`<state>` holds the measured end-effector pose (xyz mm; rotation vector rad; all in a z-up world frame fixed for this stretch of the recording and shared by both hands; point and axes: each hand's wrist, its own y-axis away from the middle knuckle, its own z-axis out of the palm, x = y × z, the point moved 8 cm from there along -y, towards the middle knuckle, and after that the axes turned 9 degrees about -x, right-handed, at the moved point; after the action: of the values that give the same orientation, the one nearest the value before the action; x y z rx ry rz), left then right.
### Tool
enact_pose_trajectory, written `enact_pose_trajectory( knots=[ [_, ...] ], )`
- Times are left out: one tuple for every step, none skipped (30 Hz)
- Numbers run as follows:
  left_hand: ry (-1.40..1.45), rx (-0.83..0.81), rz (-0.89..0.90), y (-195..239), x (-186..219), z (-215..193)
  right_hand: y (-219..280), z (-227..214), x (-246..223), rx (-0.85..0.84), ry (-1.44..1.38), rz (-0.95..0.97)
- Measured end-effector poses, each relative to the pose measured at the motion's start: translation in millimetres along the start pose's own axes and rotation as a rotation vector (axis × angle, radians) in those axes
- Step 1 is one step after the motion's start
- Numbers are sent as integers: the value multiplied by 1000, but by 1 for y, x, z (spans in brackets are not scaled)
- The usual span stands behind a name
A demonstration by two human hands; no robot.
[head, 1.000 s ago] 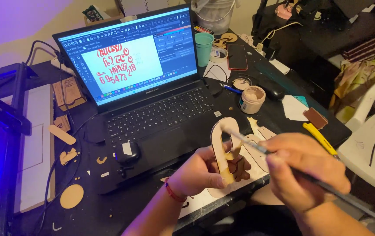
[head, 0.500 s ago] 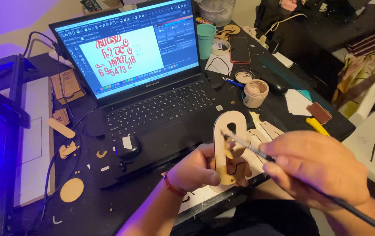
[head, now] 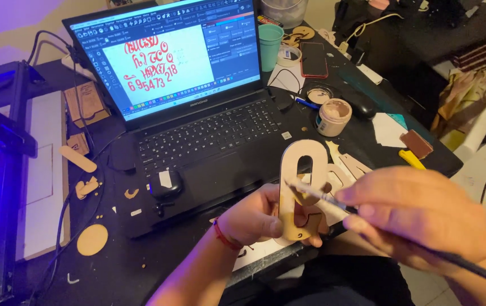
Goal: The person is painting a laser-cut wooden number '9' using a paintbrush and beige paint while sitting at a desk.
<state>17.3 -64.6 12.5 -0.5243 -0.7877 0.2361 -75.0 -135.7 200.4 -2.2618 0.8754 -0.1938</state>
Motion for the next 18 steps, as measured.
enact_pose_trajectory(
  knots=[
    [0, 4, 6, 0, 2, -1, 1, 0, -1, -5, -5, -3],
    [8, 42, -12, 2, 1, -4, 2, 2, -3, -33, -4, -2],
    [16, 81, -30, 3, 1, -7, 3, 4, -5, -62, -3, -1],
    [16, 83, -28, 7, -4, -12, 4, 3, -7, -63, -6, -2],
    [70, 81, 4, 10, -7, -16, 5, 3, -5, -83, -46, 36],
    [126, 76, 33, 13, -11, -21, 7, 2, -4, -101, -83, 77],
    [128, 75, 32, 10, -8, -20, 6, -4, -3, -101, -83, 79],
    [84, 63, 24, 8, -6, -17, 6, -5, 0, -171, -119, 106],
    [40, 51, 16, 6, -4, -15, 7, -6, 2, -240, -156, 134],
    [40, 53, 17, 7, -5, -16, 2, -1, 1, -241, -158, 133],
    [65, 26, 11, 8, -7, -15, -4, 0, -1, -196, -156, 117],
    [91, -2, 4, 8, -9, -14, -9, 1, -3, -150, -152, 103],
    [92, -2, 4, 5, -4, -9, -10, 2, -1, -151, -152, 103],
    [5, -6, -8, 2, 1, -4, -11, 1, 1, -130, -113, 112],
    [-82, -10, -20, -2, 5, 1, -11, 1, 4, -109, -74, 120],
    [-80, -8, -18, 0, 5, -1, -13, 2, 5, -111, -77, 120],
    [-35, 7, -27, 2, 4, -4, -14, 1, 4, -101, -35, 91],
    [9, 21, -37, 4, 4, -7, -16, 1, 2, -90, 7, 61]
  ],
)
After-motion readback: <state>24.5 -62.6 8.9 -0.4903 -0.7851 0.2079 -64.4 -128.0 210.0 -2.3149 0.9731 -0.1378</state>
